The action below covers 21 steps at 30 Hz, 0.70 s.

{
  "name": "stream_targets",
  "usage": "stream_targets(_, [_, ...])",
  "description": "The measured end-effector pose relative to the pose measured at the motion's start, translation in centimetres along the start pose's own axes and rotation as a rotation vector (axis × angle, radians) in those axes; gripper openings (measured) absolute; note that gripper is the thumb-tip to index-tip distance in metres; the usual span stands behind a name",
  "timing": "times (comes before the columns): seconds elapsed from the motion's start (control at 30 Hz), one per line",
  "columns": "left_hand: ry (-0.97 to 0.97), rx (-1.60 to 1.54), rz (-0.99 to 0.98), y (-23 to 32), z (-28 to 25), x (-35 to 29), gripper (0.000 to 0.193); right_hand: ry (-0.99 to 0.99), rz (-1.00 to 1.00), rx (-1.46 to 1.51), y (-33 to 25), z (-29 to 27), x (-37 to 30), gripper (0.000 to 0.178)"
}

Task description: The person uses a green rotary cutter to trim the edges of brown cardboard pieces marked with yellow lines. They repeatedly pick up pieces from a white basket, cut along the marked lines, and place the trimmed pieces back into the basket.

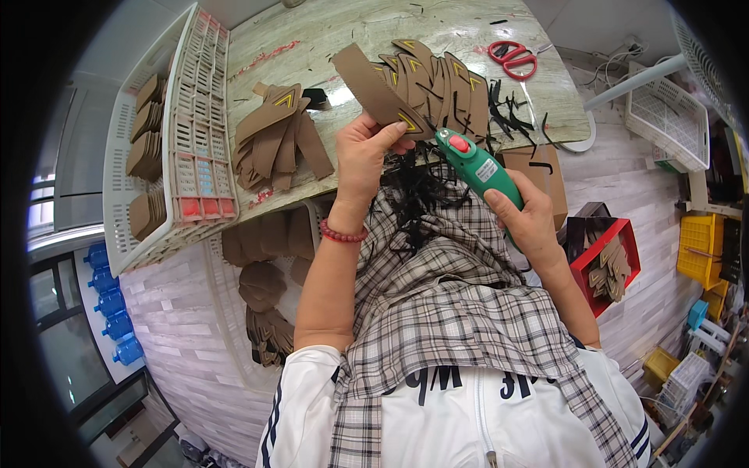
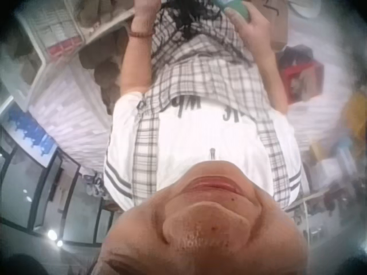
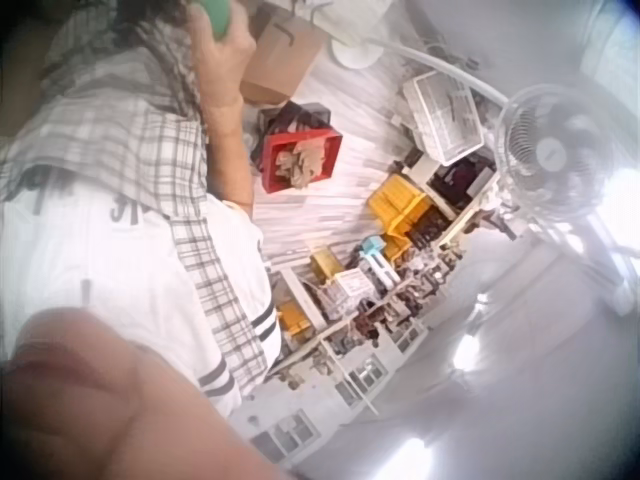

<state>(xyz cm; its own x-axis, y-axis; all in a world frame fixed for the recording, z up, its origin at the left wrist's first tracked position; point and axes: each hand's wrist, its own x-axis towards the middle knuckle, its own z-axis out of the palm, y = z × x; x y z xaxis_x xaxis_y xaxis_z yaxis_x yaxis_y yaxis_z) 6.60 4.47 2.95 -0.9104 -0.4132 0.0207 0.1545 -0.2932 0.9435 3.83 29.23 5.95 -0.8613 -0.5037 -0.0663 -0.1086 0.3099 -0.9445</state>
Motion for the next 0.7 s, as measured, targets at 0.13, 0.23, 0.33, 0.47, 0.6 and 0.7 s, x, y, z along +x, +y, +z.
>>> stream_targets(0.13, [-0.028,0.016,-0.021,-0.3,-0.1,-0.2,0.012,-0.011,-0.002,0.006,0.0,-0.1,0.2,0.041])
stream_targets(0.23, [-0.036,0.039,-0.051,-0.5,0.0,-0.3,0.012,-0.007,-0.007,-0.002,0.0,0.0,0.3,0.040])
stream_targets(0.33, [-0.057,0.039,-0.075,-0.7,0.2,-0.5,0.012,-0.011,0.012,-0.013,-0.3,-0.1,0.4,0.040])
stream_targets(0.47, [-0.065,0.046,-0.090,-0.8,0.4,-0.8,0.011,0.003,0.000,0.006,-0.2,0.5,1.1,0.039])
stream_targets(0.6, [0.080,0.030,0.067,0.5,-1.4,0.2,0.010,0.018,0.067,0.132,-0.7,1.2,1.3,0.038])
stream_targets(0.7, [0.270,-0.234,0.172,2.9,-4.7,2.7,0.013,0.040,0.048,0.116,0.2,1.0,1.1,0.037])
